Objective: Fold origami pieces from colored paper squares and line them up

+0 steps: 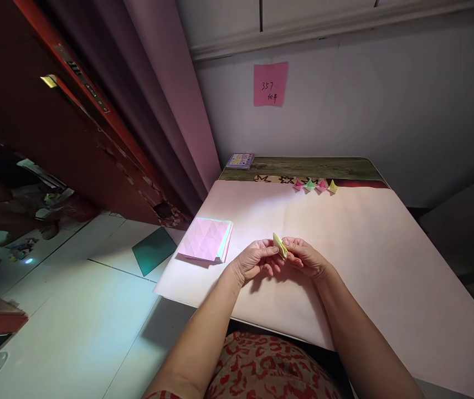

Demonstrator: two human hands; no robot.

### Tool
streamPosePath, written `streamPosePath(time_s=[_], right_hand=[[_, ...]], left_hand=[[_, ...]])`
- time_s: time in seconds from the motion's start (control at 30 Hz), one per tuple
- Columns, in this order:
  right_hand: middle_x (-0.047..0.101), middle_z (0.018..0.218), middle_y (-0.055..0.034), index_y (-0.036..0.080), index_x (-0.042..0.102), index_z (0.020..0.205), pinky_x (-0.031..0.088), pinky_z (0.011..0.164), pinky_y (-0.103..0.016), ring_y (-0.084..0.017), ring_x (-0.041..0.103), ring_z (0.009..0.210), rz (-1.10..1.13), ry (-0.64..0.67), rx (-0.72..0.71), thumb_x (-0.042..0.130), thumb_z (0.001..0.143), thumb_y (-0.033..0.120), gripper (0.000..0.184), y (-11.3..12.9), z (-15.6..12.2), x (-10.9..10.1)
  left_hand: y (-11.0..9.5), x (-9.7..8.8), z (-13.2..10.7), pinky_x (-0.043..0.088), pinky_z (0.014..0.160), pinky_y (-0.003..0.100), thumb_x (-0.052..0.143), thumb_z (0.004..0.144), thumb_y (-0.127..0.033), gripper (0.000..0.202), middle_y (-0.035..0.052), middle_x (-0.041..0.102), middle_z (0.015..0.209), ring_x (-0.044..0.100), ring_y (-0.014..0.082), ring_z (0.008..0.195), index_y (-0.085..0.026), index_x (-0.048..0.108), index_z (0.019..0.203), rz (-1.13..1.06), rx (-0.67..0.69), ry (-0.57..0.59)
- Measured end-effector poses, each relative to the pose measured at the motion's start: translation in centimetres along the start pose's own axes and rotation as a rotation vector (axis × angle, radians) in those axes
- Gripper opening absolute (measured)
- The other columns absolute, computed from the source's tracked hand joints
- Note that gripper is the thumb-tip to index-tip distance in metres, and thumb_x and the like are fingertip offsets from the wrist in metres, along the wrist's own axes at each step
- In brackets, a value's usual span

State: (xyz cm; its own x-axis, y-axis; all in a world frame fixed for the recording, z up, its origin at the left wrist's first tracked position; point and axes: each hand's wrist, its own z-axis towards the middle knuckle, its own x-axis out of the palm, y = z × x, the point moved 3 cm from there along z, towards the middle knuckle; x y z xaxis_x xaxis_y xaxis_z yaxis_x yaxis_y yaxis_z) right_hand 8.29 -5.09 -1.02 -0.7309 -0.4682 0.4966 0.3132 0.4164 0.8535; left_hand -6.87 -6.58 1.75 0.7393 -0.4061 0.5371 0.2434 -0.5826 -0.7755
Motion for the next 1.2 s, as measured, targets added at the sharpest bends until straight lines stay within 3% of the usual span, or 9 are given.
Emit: streamPosePath(time_s=[0.43,0.67,0.97,1.2], right_hand=[[0.042,0.042,0.0092,0.018,0.054,0.069,0.011,0.040,-0.021,-0.003,0.018,0.035,0.015,0.003,0.039,0.070,0.081,0.053,0.041,0.4,-0.1,0.4],[0.040,0.040,0.0091,0.019,0.052,0.066,0.028,0.045,-0.022,-0.005,0.025,0.038,0.011,0.019,0.024,0.068,0.082,0.056,0.043,0.1,0.0,0.6],[0.050,0.048,0.0069,0.017,0.057,0.074,0.014,0.038,-0.020,-0.002,0.024,0.036,-0.051,-0.030,0.078,0.073,0.079,0.052,0.038,-0.1,0.1,-0.5],[0.056,0.057,0.0032,0.016,0.059,0.072,0.025,0.041,-0.019,-0.005,0.040,0.043,-0.067,-0.103,0.017,0.076,0.078,0.047,0.035,0.1,0.2,-0.6]], left_hand=[[0.8,-0.6,-0.4,0.049,0.039,0.018,0.072,0.081,-0.040,0.037,0.0076,0.072,0.077,0.068,0.0147,0.050,-0.013,0.057,0.103,-0.029,-0.005,-0.034],[1.4,-0.5,-0.3,0.047,0.037,0.018,0.072,0.081,-0.041,0.040,0.0078,0.073,0.076,0.066,0.0143,0.048,-0.014,0.056,0.106,-0.076,0.004,-0.005],[0.8,-0.9,-0.7,0.049,0.042,0.018,0.074,0.079,-0.043,0.038,0.0074,0.072,0.072,0.068,0.0157,0.051,-0.014,0.058,0.096,-0.002,0.000,-0.066],[0.0,-0.5,-0.6,0.056,0.053,0.023,0.079,0.071,-0.048,0.044,0.0076,0.070,0.077,0.069,0.0152,0.058,-0.011,0.062,0.088,0.130,0.081,-0.198]])
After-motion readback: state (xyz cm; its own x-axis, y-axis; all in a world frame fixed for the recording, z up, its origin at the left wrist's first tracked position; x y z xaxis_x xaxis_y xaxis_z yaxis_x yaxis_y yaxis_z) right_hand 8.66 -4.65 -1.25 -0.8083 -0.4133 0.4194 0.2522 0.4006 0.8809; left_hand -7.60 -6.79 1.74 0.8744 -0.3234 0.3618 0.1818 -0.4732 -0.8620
